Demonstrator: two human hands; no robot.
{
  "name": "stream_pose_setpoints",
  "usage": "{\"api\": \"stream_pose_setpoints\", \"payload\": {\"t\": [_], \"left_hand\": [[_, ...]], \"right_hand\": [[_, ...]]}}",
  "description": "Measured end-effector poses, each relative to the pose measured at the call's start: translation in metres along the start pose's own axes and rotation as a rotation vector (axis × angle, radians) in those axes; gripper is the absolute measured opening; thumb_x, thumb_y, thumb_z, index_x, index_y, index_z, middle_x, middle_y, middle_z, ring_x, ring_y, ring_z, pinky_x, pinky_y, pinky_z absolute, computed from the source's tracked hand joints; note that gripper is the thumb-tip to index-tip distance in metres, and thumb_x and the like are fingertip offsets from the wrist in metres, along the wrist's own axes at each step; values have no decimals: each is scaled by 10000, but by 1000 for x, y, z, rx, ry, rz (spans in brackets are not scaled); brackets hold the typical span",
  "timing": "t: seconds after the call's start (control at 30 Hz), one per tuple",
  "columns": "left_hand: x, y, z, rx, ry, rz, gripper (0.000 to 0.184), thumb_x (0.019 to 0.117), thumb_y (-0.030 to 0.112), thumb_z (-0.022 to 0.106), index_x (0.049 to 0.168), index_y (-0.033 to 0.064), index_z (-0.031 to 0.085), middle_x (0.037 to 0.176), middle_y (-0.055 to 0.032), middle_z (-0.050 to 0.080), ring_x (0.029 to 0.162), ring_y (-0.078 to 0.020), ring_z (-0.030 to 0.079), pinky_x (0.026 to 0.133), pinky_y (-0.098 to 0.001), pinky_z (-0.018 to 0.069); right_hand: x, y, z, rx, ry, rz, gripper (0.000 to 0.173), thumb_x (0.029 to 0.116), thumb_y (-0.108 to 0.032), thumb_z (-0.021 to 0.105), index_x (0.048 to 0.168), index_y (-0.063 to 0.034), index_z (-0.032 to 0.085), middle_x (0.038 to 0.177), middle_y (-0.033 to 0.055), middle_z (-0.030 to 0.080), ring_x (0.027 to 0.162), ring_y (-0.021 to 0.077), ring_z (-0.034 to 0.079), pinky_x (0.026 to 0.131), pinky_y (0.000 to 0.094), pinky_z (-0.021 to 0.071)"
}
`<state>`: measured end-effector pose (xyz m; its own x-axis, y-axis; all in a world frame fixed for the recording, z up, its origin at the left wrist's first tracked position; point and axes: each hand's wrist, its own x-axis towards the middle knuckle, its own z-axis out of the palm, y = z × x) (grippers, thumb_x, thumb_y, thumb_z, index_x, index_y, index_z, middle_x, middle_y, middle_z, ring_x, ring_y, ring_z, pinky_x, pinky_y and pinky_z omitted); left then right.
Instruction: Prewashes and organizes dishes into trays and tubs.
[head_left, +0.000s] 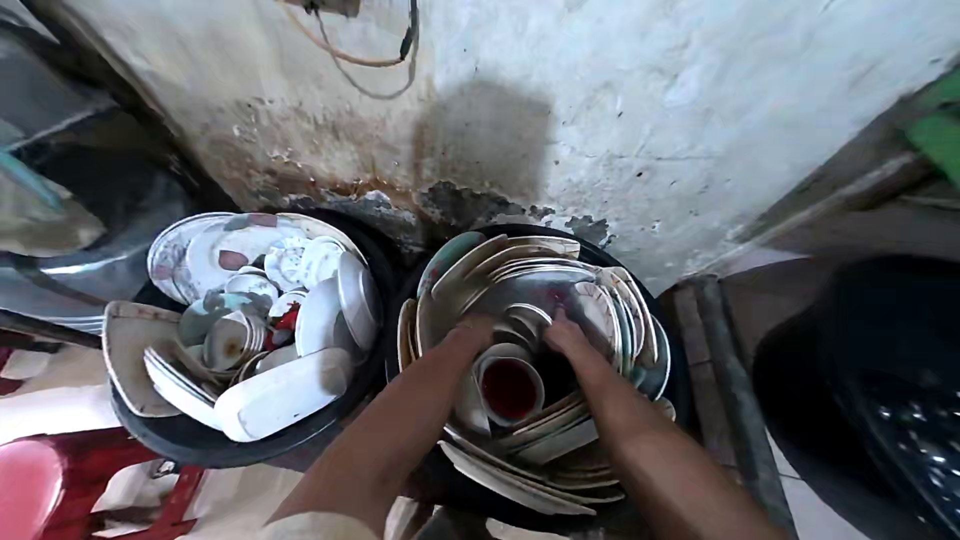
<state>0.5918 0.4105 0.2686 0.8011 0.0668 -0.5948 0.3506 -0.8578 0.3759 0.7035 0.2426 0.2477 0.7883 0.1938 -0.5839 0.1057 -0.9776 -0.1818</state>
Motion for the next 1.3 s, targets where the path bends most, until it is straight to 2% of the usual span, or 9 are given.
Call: {"api": "stream_pose_setpoints", "payload": {"t": [0.23, 0.37, 0.53, 0.6, 0.7, 0.9, 1.07, 1.17, 1.3], "left_hand": [[-55, 19, -26, 122, 317, -88, 727, 934, 92, 684, 1588, 186, 380, 1431, -255, 552, 1060, -489, 668, 829, -644, 561], [-58, -8, -23, -61, 592, 25, 779, 891, 11, 699, 1575, 263, 423, 1544, -121, 505, 1186, -422, 650, 911, -632, 563], [-50, 0, -17, -649, 789, 82, 421, 1042, 156, 604, 1455, 86, 566, 1395, -164, 636, 1300, -311, 611, 1128, -537, 465], [-39, 9, -13, -976, 775, 27, 399, 1029, 279, 648, 1355, 51, 621, 1284, -176, 683, 1212, -283, 655, 1074, -518, 505], [-33, 31, -7, -1386, 674, -70, 424, 990, 317, 706, 1287, 21, 641, 1192, -173, 707, 1096, -263, 690, 969, -492, 560], [-11, 56, 17, -1738, 586, -31, 601, 944, 119, 747, 1466, 30, 464, 1291, -207, 655, 1135, -308, 673, 959, -503, 574], [-8, 57, 27, -1690, 643, 24, 583, 903, 56, 772, 1425, 30, 513, 1241, -200, 678, 1073, -293, 697, 909, -488, 599], [-15, 56, 13, -1637, 553, 81, 494, 931, 199, 764, 1365, 42, 586, 1230, -172, 694, 1100, -273, 687, 936, -486, 581], [-19, 49, -17, -1520, 346, 382, 529, 1072, 470, 490, 1462, 115, 535, 1347, -110, 664, 1219, -223, 655, 1026, -469, 561]], "right_hand": [[-1, 24, 7, 322, -26, -57, 477, 996, -208, 618, 1435, -36, 544, 1359, 292, 594, 1272, 462, 567, 1043, 682, 441], [-55, 10, -21, 403, 291, -178, 580, 1038, -233, 586, 1582, -249, 384, 1329, 263, 636, 1204, 480, 626, 979, 705, 483], [-65, 17, -22, 747, 476, -327, 536, 1071, -226, 532, 1581, -155, 383, 1496, 171, 540, 1360, 323, 549, 1117, 578, 453], [-75, 15, -18, 1020, 406, -288, 535, 1087, -282, 500, 1593, -191, 354, 1488, 137, 545, 1315, 270, 580, 1070, 530, 501], [-86, 8, -10, 1346, 314, -211, 535, 1096, -417, 472, 1597, -294, 328, 1311, 166, 645, 1006, 329, 717, 722, 541, 628], [-82, 6, -8, 1282, 351, -357, 626, 1083, -484, 422, 1617, -172, 325, 1614, 102, 409, 1451, 239, 441, 1171, 530, 401], [-102, 14, -14, 1224, 318, -476, 825, 986, -629, 497, 1623, -147, 293, 1615, 91, 407, 1454, 202, 435, 1181, 480, 409], [-123, 10, -26, 1105, 417, -442, 968, 815, -392, 837, 1602, -169, 320, 1531, 135, 493, 1374, 233, 526, 1116, 478, 487], [-137, 15, -36, 1266, 370, -449, 847, 865, -178, 798, 1586, -217, 355, 1436, 103, 583, 1241, 229, 629, 1005, 459, 574]]}}
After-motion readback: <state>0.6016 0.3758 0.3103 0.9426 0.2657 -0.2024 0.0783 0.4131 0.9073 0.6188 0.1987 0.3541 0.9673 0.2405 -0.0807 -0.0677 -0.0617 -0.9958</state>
